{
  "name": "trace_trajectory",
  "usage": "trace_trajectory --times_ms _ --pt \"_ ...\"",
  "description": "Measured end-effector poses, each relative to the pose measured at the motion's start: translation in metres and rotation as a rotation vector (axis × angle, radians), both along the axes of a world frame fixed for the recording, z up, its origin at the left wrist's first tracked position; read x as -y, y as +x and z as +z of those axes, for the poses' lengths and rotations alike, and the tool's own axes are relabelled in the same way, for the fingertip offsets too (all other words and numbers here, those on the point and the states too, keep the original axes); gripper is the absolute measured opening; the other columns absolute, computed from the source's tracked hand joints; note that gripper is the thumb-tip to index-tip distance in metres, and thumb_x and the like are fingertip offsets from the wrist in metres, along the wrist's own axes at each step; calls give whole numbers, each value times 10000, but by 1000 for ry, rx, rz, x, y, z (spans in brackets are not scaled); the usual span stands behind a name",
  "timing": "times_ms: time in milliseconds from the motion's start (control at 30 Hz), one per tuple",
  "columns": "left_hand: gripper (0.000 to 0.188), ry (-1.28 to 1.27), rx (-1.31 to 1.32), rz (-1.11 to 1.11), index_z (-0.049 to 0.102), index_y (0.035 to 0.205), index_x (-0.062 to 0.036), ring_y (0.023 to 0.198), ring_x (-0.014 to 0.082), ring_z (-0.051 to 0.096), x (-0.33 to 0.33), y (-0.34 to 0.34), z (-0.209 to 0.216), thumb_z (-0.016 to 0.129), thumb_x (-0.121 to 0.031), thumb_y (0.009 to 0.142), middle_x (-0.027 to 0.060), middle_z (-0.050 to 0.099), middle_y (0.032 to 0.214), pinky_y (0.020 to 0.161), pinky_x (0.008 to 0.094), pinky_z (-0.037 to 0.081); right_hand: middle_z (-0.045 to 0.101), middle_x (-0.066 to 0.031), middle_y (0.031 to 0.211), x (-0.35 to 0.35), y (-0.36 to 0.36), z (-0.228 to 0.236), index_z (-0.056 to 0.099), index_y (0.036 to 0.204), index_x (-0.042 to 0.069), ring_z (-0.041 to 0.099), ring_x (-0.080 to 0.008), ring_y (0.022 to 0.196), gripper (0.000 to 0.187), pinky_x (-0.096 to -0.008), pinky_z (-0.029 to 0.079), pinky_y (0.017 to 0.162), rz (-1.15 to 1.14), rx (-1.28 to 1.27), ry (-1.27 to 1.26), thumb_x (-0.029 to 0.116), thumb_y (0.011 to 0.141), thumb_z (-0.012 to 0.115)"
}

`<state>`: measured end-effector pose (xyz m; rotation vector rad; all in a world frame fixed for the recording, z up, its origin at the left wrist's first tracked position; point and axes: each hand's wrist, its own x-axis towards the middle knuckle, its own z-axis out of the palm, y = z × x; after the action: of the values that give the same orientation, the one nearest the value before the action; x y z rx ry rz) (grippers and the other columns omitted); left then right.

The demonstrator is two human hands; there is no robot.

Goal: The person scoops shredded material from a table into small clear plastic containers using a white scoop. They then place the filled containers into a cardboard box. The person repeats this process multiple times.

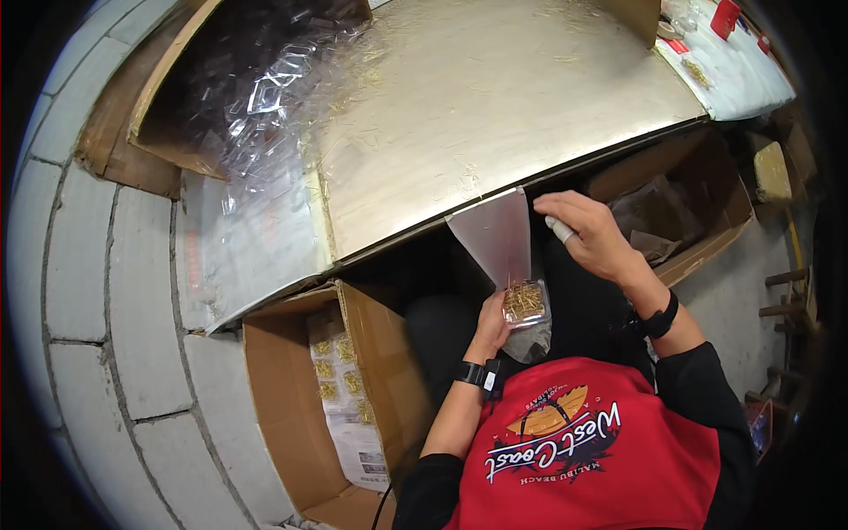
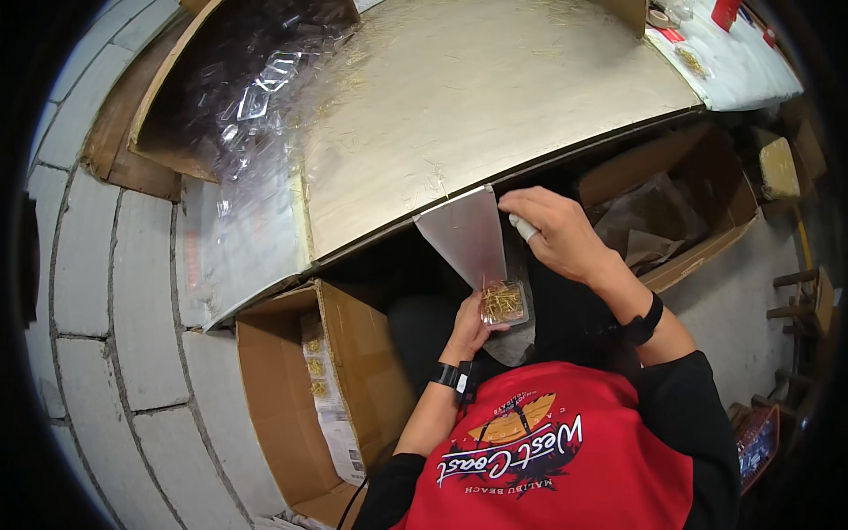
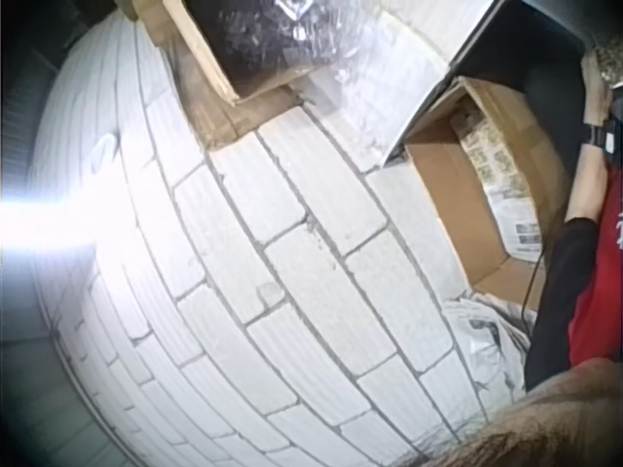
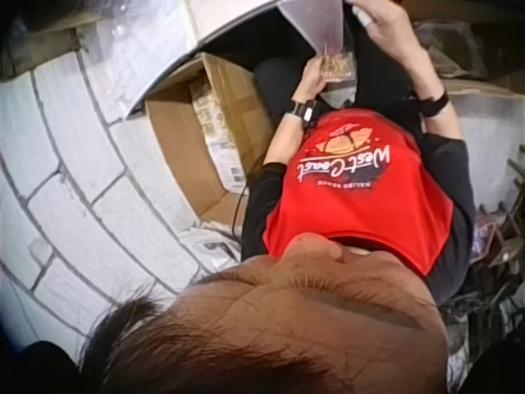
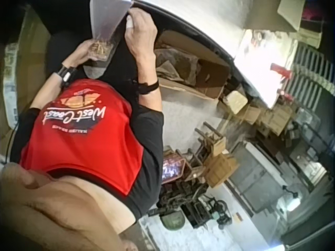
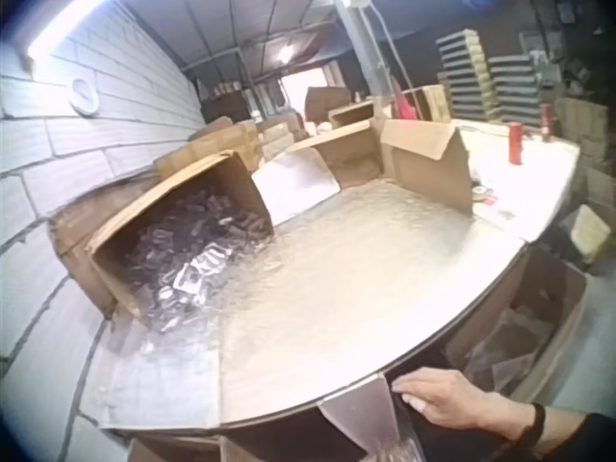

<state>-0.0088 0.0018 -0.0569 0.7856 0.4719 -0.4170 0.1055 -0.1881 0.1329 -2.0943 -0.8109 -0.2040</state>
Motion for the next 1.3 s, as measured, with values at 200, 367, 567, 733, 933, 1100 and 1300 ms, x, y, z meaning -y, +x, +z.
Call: trace_trajectory --times_ms 200,367,567,733,933,1100,1300 --pt "486 59 8 -42 521 1182 -1 814 223 681 -2 -12 17 363 -421 996 139 646 1024 531 343 586 639 -165 959 7 -35 -34 613 1011 -15 626 -342 887 213 -379 511 757 206 -187 -15 -26 799 601" --pt "424 -7 94 -59 538 1143 12 765 210 684 -12 -17 52 432 -367 986 114 657 966 495 335 582 588 -184 1154 -9 -64 -59 539 1184 9 561 -364 1078 496 -414 464 934 380 -183 -104 -42 692 586" --pt "281 63 207 50 580 1073 50 951 199 629 -24 -2 97 422 -148 951 133 636 1044 844 316 510 541 -164 1235 -25 -74 -44 534 1200 -14 509 -330 1171 480 -400 430 989 491 111 -156 34 730 617" --pt "378 94 210 77 554 1117 44 974 194 621 -13 2 132 372 -268 1004 119 633 1041 842 323 517 558 -142 1188 -39 -72 -32 557 1153 -8 524 -318 1126 434 -388 451 954 347 166 -142 62 731 628" --pt "356 199 359 164 529 1164 18 817 153 653 -9 5 132 425 -277 995 113 625 1023 598 281 582 583 -123 1150 -44 -64 -23 586 1085 4 565 -306 1046 407 -396 481 900 299 129 -13 31 686 658" --pt "381 179 341 106 517 1187 31 802 176 673 -14 1 146 410 -281 997 136 631 1041 535 281 591 606 -135 1114 -36 -56 -5 589 1088 5 592 -314 1022 403 -400 484 911 132 178 87 16 690 654" --pt "362 157 223 143 550 1130 24 743 175 679 -15 -3 150 425 -285 989 122 653 962 487 271 578 574 -147 1215 -31 -60 -18 592 1100 10 520 -323 1180 384 -425 441 975 141 169 -69 31 723 662"
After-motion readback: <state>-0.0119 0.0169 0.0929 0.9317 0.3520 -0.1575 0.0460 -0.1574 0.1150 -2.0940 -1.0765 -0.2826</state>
